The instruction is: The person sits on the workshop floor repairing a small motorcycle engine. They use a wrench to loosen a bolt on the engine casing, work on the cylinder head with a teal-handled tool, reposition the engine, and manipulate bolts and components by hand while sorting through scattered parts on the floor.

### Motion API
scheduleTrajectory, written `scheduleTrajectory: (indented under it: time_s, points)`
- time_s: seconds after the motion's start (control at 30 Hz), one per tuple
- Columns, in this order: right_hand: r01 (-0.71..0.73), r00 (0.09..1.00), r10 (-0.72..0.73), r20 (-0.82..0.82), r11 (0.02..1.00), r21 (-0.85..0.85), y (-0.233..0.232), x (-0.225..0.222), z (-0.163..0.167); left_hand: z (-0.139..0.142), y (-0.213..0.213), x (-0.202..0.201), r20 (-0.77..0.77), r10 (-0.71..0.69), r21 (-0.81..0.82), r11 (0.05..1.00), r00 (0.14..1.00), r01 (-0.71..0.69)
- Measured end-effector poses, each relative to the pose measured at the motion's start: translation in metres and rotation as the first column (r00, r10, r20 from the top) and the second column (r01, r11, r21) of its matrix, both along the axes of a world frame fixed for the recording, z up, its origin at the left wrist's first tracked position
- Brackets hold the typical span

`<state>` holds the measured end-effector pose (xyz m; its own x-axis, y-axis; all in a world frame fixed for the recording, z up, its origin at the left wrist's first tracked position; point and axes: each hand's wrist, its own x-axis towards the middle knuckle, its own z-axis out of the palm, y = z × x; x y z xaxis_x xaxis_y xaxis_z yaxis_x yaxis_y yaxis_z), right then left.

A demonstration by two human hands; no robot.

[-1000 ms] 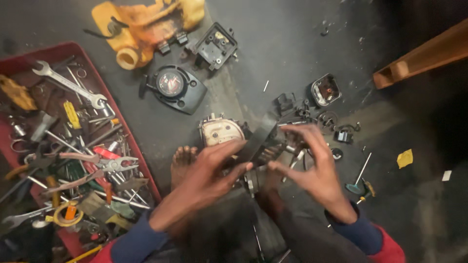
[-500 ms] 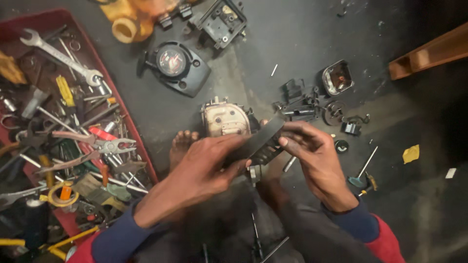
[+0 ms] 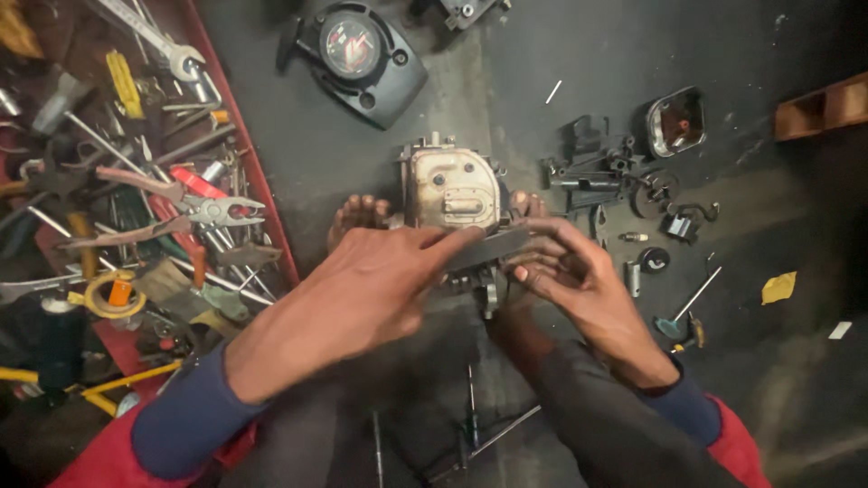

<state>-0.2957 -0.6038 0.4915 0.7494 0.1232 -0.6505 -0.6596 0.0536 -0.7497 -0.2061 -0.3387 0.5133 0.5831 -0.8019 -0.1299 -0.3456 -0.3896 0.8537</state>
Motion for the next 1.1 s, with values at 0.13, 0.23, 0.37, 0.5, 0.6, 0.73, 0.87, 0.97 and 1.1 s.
scheduleTrajectory:
  time_s: [0.13, 0.23, 0.37, 0.5, 0.6, 0.73, 0.87, 0.97, 1.1]
  points:
    - [-0.053, 0.998, 0.054, 0.019, 0.996, -0.073, 0.005, 0.004, 0.007, -0.005, 0.001, -0.002, 0.063, -0.007, -0.001, 1.0, 0.998, 0.007]
    - [-0.084, 0.996, 0.084, -0.005, 0.989, -0.119, 0.008, 0.006, 0.011, -0.009, 0.0, -0.004, 0.07, -0.02, -0.001, 1.0, 0.997, 0.02]
    - [-0.125, 0.992, 0.129, 0.007, 0.977, -0.174, 0.012, 0.009, 0.011, -0.015, 0.0, -0.005, 0.068, -0.029, 0.024, 0.999, 0.997, 0.027]
    - [-0.204, 0.966, 0.25, 0.067, 0.895, -0.397, 0.018, 0.013, 0.013, -0.019, -0.001, -0.008, 0.133, 0.028, -0.006, 1.0, 0.991, -0.028]
    - [-0.235, 0.932, 0.35, 0.094, 0.78, -0.58, 0.023, 0.017, 0.017, -0.02, -0.002, -0.007, 0.111, -0.03, 0.09, 0.996, 0.993, 0.02]
    - [-0.27, 0.924, 0.382, 0.024, 0.696, -0.666, 0.027, 0.022, 0.02, -0.022, -0.001, -0.006, 0.12, -0.013, 0.052, 0.999, 0.993, 0.007]
    - [-0.223, 0.895, 0.42, 0.148, 0.712, -0.666, 0.027, 0.023, 0.02, -0.026, -0.001, -0.005, 0.113, 0.0, 0.02, 1.0, 0.994, -0.002]
    - [-0.231, 0.881, 0.443, 0.166, 0.709, -0.666, 0.026, 0.022, 0.019, -0.028, -0.003, -0.004, 0.105, 0.017, 0.019, 1.0, 0.994, -0.019]
    - [-0.188, 0.846, 0.481, 0.23, 0.673, -0.715, 0.024, 0.019, 0.016, -0.031, -0.001, -0.005, 0.118, 0.052, -0.024, 0.998, 0.992, -0.049]
